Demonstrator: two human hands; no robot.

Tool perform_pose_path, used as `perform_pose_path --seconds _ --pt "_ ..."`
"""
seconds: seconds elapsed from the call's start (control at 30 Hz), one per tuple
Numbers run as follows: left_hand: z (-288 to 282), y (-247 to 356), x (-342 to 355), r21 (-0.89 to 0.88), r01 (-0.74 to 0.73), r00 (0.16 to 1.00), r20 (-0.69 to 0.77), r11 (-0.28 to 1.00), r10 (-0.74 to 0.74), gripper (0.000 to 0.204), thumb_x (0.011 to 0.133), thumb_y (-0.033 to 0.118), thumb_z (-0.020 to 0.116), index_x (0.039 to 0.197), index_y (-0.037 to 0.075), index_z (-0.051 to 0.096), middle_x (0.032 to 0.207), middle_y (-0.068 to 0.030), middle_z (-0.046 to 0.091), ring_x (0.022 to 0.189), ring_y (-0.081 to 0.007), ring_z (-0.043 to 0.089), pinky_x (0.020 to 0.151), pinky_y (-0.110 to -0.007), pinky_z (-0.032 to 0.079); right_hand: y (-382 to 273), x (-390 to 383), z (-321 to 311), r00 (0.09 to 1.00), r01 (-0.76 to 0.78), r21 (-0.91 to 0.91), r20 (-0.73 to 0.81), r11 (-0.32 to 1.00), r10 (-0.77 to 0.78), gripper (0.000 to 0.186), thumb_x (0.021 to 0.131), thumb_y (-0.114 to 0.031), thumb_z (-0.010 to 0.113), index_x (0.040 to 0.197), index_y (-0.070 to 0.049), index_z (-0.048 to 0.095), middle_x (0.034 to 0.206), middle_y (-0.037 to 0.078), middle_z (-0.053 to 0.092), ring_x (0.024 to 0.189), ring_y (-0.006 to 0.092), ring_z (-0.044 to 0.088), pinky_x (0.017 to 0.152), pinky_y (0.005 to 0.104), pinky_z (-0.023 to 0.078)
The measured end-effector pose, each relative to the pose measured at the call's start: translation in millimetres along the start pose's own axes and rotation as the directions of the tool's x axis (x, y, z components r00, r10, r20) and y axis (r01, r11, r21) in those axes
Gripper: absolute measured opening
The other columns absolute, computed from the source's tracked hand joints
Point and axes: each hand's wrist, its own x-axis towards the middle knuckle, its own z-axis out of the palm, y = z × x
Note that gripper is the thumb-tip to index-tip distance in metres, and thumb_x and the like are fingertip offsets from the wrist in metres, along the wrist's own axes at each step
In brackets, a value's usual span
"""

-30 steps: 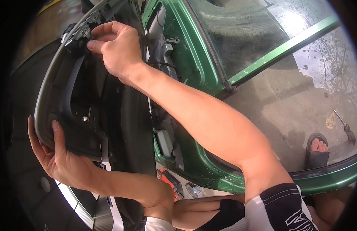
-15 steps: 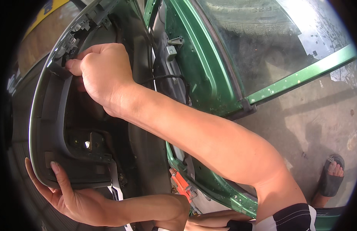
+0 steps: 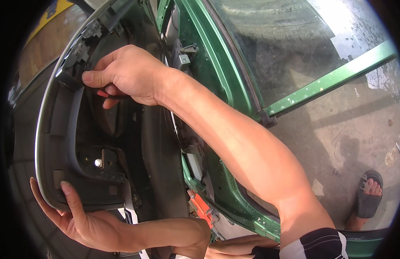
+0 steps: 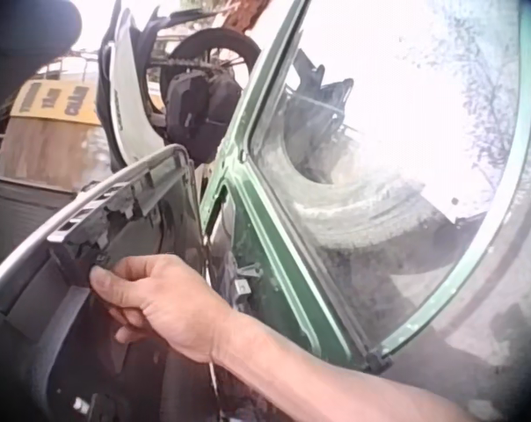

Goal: The person connects electrical wires and clips to a car door panel and positions the panel onto a car door frame by hand.

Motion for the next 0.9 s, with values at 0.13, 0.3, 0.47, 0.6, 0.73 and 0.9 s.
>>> perform_pose_path --seconds 0.13,0.3,0.47,0.6,0.73,0.9 --pt "-1 -2 1 -0.04 -0.002 1.0 0.018 0.999 0.002 0.047 0.093 -0.004 0.066 0.14 -0.004 0.057 0.136 -0.0098 0.062 0.102 -0.0112 0.062 0.097 -0.025 0.044 0 5 3 0.999 0.046 0.015 0.013 0.999 -0.046 0.024 0.087 -0.013 0.081 0.092 0.008 0.071 0.078 0.008 0.063 0.066 0.0143 0.058 0.059 0.0346 0.059" --pt "4 0 -1 -0.054 -0.035 0.999 0.012 0.998 0.036 0.046 0.094 -0.005 0.064 0.139 -0.005 0.057 0.139 -0.0106 0.061 0.107 -0.0125 0.062 0.1 -0.026 0.045 -8 6 14 0.99 0.113 0.02 -0.085 0.993 -0.111 0.01 0.085 -0.003 0.078 0.086 0.005 0.072 0.079 0.009 0.066 0.07 0.0162 0.06 0.061 0.0361 0.058" --pt "1 -1 -2 -0.075 -0.028 1.0 0.009 0.997 0.028 0.044 0.095 -0.005 0.063 0.139 -0.005 0.057 0.14 -0.0112 0.061 0.11 -0.013 0.063 0.101 -0.026 0.047 -6 1 24 0.983 0.121 0.0 -0.137 0.993 -0.12 0.011 0.091 -0.01 0.073 0.09 0.001 0.075 0.077 0.003 0.065 0.063 0.0103 0.054 0.066 0.0327 0.054" --pt "-2 -2 -2 -0.075 -0.01 1.0 0.007 0.997 0.01 0.044 0.094 -0.006 0.063 0.138 -0.006 0.058 0.14 -0.0121 0.061 0.11 -0.0134 0.063 0.1 -0.026 0.048 -10 -1 25 0.986 0.085 0.013 -0.144 0.996 -0.082 0.01 0.091 -0.008 0.072 0.088 0.002 0.075 0.078 0.004 0.066 0.062 0.0107 0.054 0.067 0.034 0.055" --pt "2 0 -3 -0.087 -0.012 1.0 0.006 0.996 0.012 0.043 0.094 -0.006 0.063 0.137 -0.006 0.058 0.138 -0.0132 0.062 0.11 -0.015 0.063 0.101 -0.027 0.048 -11 1 23 0.989 0.086 0.008 -0.125 0.996 -0.084 0.011 0.091 -0.009 0.072 0.088 0.002 0.074 0.078 0.004 0.065 0.063 0.0107 0.054 0.067 0.0354 0.055" --pt "5 0 -4 -0.048 -0.021 1.0 0.008 0.999 0.021 0.042 0.094 -0.005 0.063 0.137 -0.006 0.059 0.134 -0.0143 0.063 0.112 -0.0176 0.063 0.104 -0.029 0.048 -8 3 23 0.98 0.074 0.129 -0.191 0.989 -0.048 0.005 0.085 0.002 0.073 0.082 0.005 0.071 0.08 0.013 0.065 0.067 0.0199 0.058 0.069 0.0396 0.058"
